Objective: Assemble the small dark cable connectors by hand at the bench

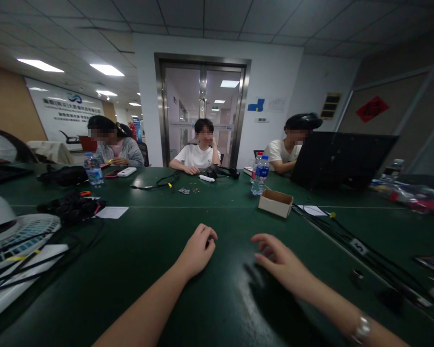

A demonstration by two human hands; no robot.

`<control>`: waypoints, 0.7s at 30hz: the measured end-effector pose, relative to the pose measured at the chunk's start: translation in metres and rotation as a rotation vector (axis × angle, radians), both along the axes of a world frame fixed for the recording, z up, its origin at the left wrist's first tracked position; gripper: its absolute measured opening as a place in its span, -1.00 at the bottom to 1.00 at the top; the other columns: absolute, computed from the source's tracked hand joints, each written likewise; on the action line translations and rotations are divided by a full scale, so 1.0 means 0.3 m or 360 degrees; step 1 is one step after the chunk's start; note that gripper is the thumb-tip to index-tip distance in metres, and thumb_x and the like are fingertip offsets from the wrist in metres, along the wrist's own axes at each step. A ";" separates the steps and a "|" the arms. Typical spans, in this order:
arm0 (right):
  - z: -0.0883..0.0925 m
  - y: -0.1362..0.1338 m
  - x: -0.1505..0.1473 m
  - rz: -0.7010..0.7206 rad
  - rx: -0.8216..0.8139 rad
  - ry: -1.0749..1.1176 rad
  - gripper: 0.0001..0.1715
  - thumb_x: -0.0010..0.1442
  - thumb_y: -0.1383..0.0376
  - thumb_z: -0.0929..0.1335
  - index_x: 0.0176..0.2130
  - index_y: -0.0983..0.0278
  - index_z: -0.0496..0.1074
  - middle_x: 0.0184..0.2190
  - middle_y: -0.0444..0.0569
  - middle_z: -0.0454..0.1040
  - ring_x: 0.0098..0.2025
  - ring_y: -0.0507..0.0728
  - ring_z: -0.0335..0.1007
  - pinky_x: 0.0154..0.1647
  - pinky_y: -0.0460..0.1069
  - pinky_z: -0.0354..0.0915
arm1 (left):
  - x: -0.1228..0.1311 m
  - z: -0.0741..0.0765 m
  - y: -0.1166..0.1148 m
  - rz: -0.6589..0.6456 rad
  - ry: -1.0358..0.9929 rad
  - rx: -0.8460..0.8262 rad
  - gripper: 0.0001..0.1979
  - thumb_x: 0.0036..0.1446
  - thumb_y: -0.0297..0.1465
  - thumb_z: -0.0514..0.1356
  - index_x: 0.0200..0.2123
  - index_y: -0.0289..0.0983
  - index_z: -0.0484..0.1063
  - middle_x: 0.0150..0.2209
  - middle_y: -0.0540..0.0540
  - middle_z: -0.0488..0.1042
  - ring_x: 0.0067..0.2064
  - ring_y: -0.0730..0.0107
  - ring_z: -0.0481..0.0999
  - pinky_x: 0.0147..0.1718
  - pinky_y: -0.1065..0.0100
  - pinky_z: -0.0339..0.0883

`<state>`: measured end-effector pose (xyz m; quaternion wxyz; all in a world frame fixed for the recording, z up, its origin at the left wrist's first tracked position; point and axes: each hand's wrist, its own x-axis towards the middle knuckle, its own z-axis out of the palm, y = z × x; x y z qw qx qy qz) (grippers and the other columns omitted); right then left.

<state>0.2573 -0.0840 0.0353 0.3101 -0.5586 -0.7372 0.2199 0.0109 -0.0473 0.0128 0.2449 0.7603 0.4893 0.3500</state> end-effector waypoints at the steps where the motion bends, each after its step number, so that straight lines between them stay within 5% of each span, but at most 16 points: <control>1: -0.031 0.029 -0.081 0.0050 -0.0218 0.0200 -0.70 0.06 0.23 0.29 -0.14 0.18 0.33 -0.30 -0.06 0.40 -0.37 0.08 0.39 -0.43 -0.02 0.37 | -0.002 -0.004 0.007 0.0022 -0.0088 0.0023 -0.79 0.14 -0.41 -0.04 -0.26 -0.19 0.37 -0.16 -0.06 0.30 -0.22 0.38 0.37 -0.21 0.33 0.29; 4: -0.106 0.100 -0.289 0.0128 -0.0522 0.0619 -0.73 -0.02 0.35 0.32 -0.24 0.23 0.26 -0.51 -0.22 0.32 -0.58 -0.02 0.27 -0.68 -0.14 0.20 | -0.005 -0.016 0.032 0.0199 -0.0394 0.0122 -0.78 0.13 -0.43 -0.04 -0.31 -0.23 0.39 -0.20 -0.08 0.30 -0.14 0.34 0.36 -0.08 0.27 0.27; 9: -0.136 0.129 -0.468 0.0232 -0.0333 0.1093 -0.76 -0.07 0.37 0.33 -0.34 0.22 0.19 -0.56 -0.28 0.24 -0.61 -0.05 0.22 -0.69 -0.18 0.17 | 0.022 -0.016 0.045 0.0430 -0.0759 0.0077 -0.74 0.14 -0.38 -0.04 -0.40 -0.26 0.44 -0.19 -0.12 0.28 -0.08 0.29 0.35 -0.01 0.22 0.27; 15: -0.128 0.117 -0.459 0.0145 -0.0142 0.1227 -0.73 -0.11 0.35 0.35 -0.40 0.20 0.16 -0.47 -0.20 0.25 -0.51 -0.02 0.25 -0.67 -0.15 0.27 | 0.069 -0.004 0.008 0.0388 -0.1114 -0.0126 -0.71 0.16 -0.24 -0.04 -0.26 -0.26 0.38 -0.13 -0.14 0.30 -0.14 0.30 0.42 -0.15 0.29 0.39; 21: -0.114 0.130 -0.410 0.0254 -0.0059 0.1004 -0.74 0.01 0.24 0.35 -0.24 0.20 0.26 -0.44 -0.17 0.33 -0.46 0.04 0.31 -0.56 -0.08 0.33 | 0.035 -0.033 0.037 0.0297 -0.1241 -0.0269 -0.65 0.15 -0.36 -0.12 -0.15 -0.30 0.39 -0.05 -0.19 0.37 -0.01 0.27 0.40 0.01 0.21 0.30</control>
